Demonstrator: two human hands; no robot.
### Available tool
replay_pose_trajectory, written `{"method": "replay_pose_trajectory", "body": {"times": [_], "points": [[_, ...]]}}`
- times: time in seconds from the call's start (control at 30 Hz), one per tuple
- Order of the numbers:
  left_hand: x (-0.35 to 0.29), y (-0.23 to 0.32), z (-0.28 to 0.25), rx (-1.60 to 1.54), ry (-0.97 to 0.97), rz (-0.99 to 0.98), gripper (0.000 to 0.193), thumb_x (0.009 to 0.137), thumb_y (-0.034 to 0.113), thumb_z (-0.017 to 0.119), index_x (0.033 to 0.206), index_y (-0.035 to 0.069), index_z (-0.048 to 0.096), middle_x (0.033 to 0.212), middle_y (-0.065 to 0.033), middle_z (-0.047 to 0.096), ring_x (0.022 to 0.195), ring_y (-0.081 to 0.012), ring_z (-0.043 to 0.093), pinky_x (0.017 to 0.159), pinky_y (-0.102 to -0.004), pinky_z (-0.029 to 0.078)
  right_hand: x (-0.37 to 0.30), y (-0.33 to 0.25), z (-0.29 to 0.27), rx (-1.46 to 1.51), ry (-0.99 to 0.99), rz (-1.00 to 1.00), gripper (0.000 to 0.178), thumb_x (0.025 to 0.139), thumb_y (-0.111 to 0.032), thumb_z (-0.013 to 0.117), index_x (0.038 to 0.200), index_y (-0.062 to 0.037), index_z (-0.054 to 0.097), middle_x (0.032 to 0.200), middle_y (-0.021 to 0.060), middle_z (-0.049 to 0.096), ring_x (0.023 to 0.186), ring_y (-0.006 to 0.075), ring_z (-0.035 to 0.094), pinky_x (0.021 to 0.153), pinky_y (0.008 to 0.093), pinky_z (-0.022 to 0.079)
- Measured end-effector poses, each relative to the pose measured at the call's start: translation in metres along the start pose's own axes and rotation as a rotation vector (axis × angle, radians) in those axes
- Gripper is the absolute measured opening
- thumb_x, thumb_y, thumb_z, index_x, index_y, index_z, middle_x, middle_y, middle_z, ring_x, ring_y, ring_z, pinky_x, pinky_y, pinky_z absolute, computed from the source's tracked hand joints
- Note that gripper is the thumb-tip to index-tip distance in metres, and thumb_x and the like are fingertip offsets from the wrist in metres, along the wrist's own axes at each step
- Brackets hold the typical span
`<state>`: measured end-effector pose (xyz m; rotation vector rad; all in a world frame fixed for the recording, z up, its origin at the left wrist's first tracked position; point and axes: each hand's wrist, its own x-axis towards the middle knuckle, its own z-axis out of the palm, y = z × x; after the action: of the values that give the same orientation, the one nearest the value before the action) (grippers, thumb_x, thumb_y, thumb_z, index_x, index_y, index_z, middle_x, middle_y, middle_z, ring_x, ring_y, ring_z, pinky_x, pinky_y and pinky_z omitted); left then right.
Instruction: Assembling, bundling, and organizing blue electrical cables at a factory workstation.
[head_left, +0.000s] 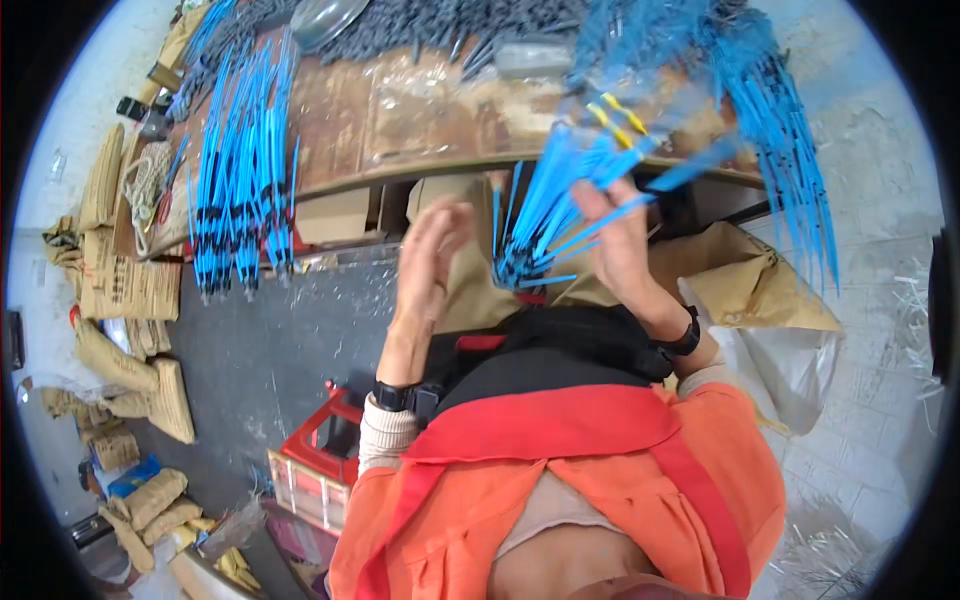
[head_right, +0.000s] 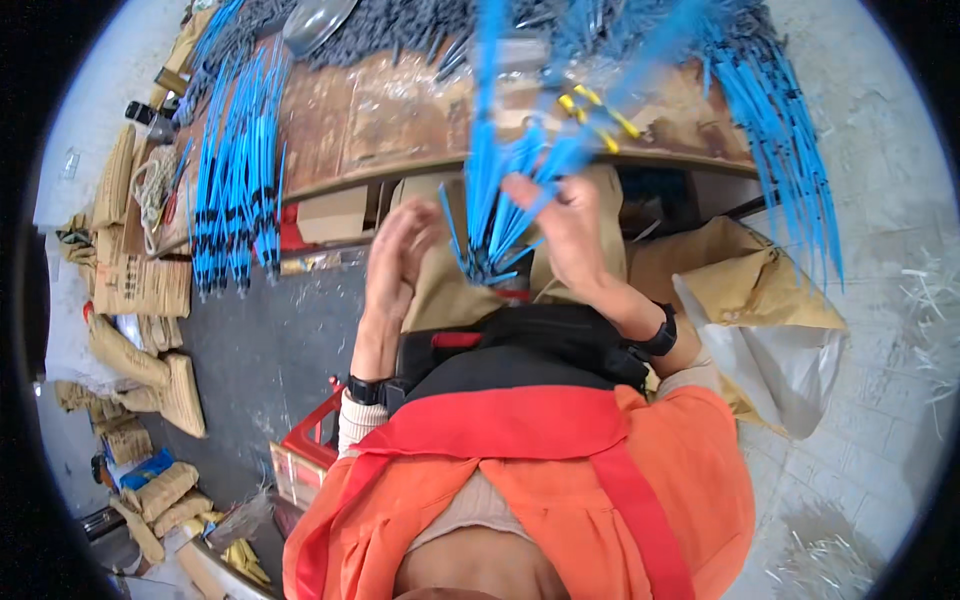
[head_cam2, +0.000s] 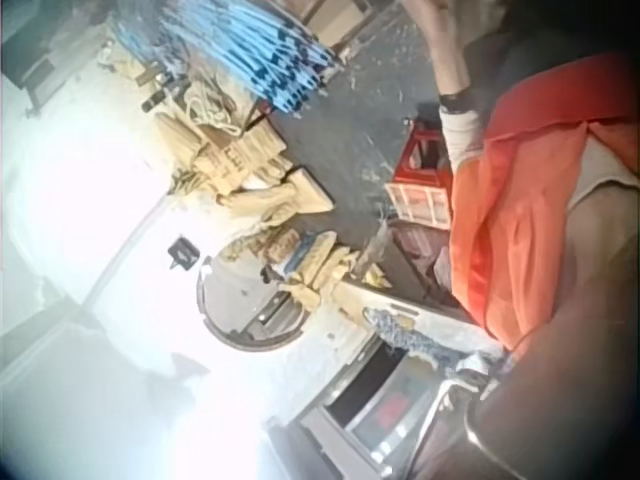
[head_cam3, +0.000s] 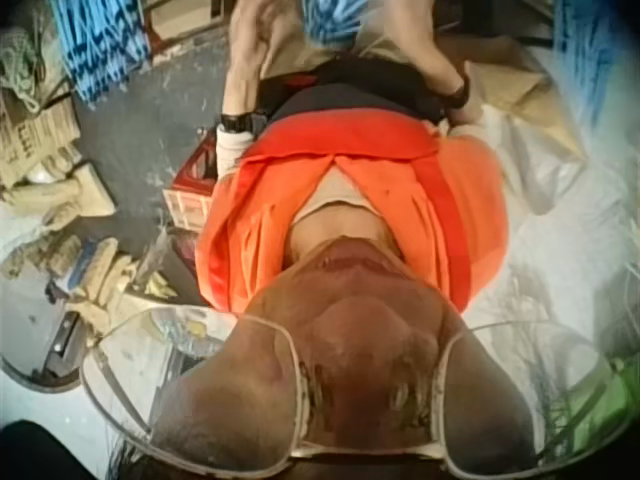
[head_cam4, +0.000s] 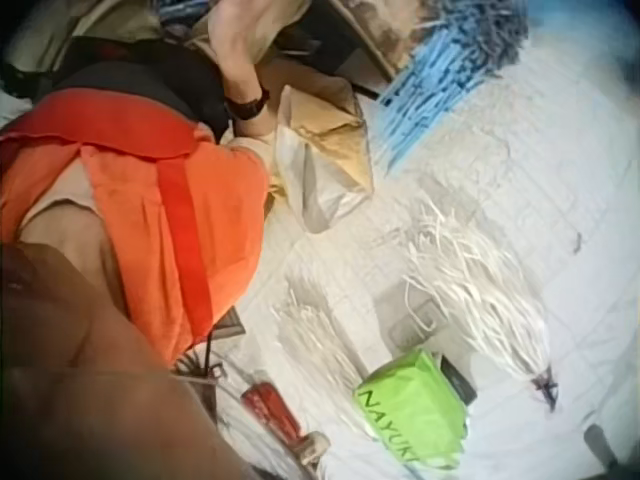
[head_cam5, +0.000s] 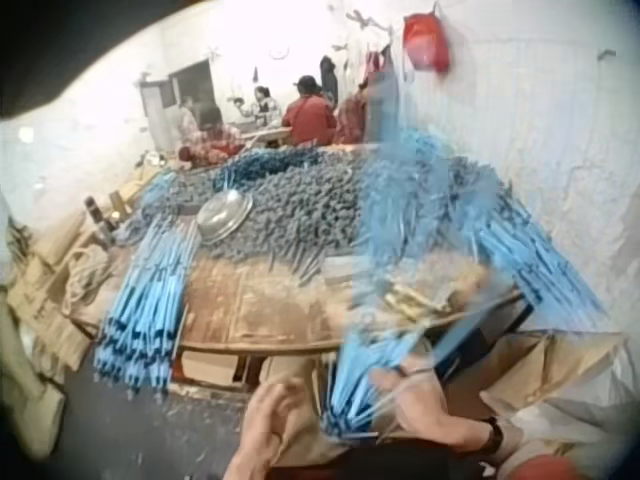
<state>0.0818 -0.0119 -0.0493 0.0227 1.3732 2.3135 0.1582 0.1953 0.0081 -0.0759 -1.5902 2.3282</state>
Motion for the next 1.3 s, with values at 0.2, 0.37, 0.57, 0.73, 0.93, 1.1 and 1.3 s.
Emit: {"method": "replay_pose_trajectory", "body": {"times": [0.2, 0.37, 0.57, 0.73, 0.93, 1.1, 1.3], "points": [[-0.022, 0.015, -0.048, -0.003, -0.259, -0.204, 0.035, 0.085, 0.012, 0.069, 0.117, 0.002, 0.058, 0.103, -0.0085, 0.065, 0.092, -0.0185, 0.063, 0.084, -0.0340, 0.052, -0.009, 0.017, 0.059, -0.161, -0.245, 0.330, 0.028, 0.091, -0.016, 0.062, 0.115, -0.0011, 0.061, 0.098, 0.0025, 0.063, 0.094, 0.0082, 0.055, 0.081, 0.0240, 0.043], [-0.019, 0.031, -0.083, 0.096, -0.436, 0.030, 0.032, 0.081, 0.005, 0.071, 0.110, 0.002, 0.060, 0.101, -0.0059, 0.065, 0.090, -0.0151, 0.062, 0.082, -0.0309, 0.051, -0.003, 0.035, 0.082, -0.299, -0.456, 0.373, 0.027, 0.093, -0.015, 0.060, 0.115, 0.0002, 0.059, 0.098, 0.0017, 0.060, 0.092, 0.0080, 0.054, 0.080, 0.0241, 0.044], [-0.030, 0.030, -0.091, 0.195, -0.326, 0.050, 0.025, 0.084, 0.006, 0.069, 0.108, 0.003, 0.060, 0.103, -0.0051, 0.063, 0.093, -0.0128, 0.060, 0.083, -0.0292, 0.049, -0.003, 0.043, 0.097, -0.154, -0.398, 0.341, 0.027, 0.092, -0.013, 0.062, 0.116, -0.0009, 0.056, 0.109, 0.0024, 0.056, 0.101, 0.0095, 0.054, 0.088, 0.0267, 0.045], [-0.029, 0.033, -0.069, 0.178, -0.341, 0.073, 0.023, 0.089, 0.007, 0.064, 0.110, 0.003, 0.056, 0.103, -0.0048, 0.061, 0.095, -0.0120, 0.058, 0.085, -0.0280, 0.047, 0.001, 0.034, 0.084, -0.170, -0.383, 0.398, 0.027, 0.092, -0.014, 0.062, 0.116, -0.0018, 0.054, 0.112, 0.0020, 0.055, 0.105, 0.0097, 0.052, 0.090, 0.0269, 0.044], [-0.021, 0.031, -0.051, 0.135, -0.417, 0.014, 0.024, 0.092, 0.008, 0.060, 0.114, 0.002, 0.054, 0.104, -0.0068, 0.061, 0.095, -0.0141, 0.060, 0.083, -0.0294, 0.050, 0.009, 0.025, 0.056, -0.265, -0.405, 0.443, 0.031, 0.091, -0.018, 0.064, 0.115, -0.0021, 0.052, 0.105, 0.0027, 0.057, 0.096, 0.0098, 0.056, 0.084, 0.0279, 0.047], [-0.024, 0.031, -0.016, 0.025, -0.301, -0.067, 0.023, 0.092, 0.014, 0.061, 0.109, 0.000, 0.057, 0.102, -0.0100, 0.063, 0.090, -0.0180, 0.064, 0.077, -0.0316, 0.055, 0.026, 0.024, 0.022, 0.053, -0.610, 0.529, 0.034, 0.090, -0.022, 0.067, 0.114, -0.0022, 0.054, 0.099, 0.0045, 0.059, 0.090, 0.0143, 0.061, 0.081, 0.0307, 0.050], [-0.008, 0.027, 0.006, -0.057, -0.401, -0.221, 0.028, 0.091, 0.021, 0.063, 0.106, -0.002, 0.059, 0.093, -0.0118, 0.066, 0.080, -0.0209, 0.067, 0.071, -0.0321, 0.057, 0.029, 0.017, -0.003, 0.142, -0.593, 0.634, 0.033, 0.090, -0.021, 0.066, 0.115, -0.0017, 0.055, 0.099, 0.0067, 0.061, 0.092, 0.0177, 0.063, 0.082, 0.0321, 0.051]]}}
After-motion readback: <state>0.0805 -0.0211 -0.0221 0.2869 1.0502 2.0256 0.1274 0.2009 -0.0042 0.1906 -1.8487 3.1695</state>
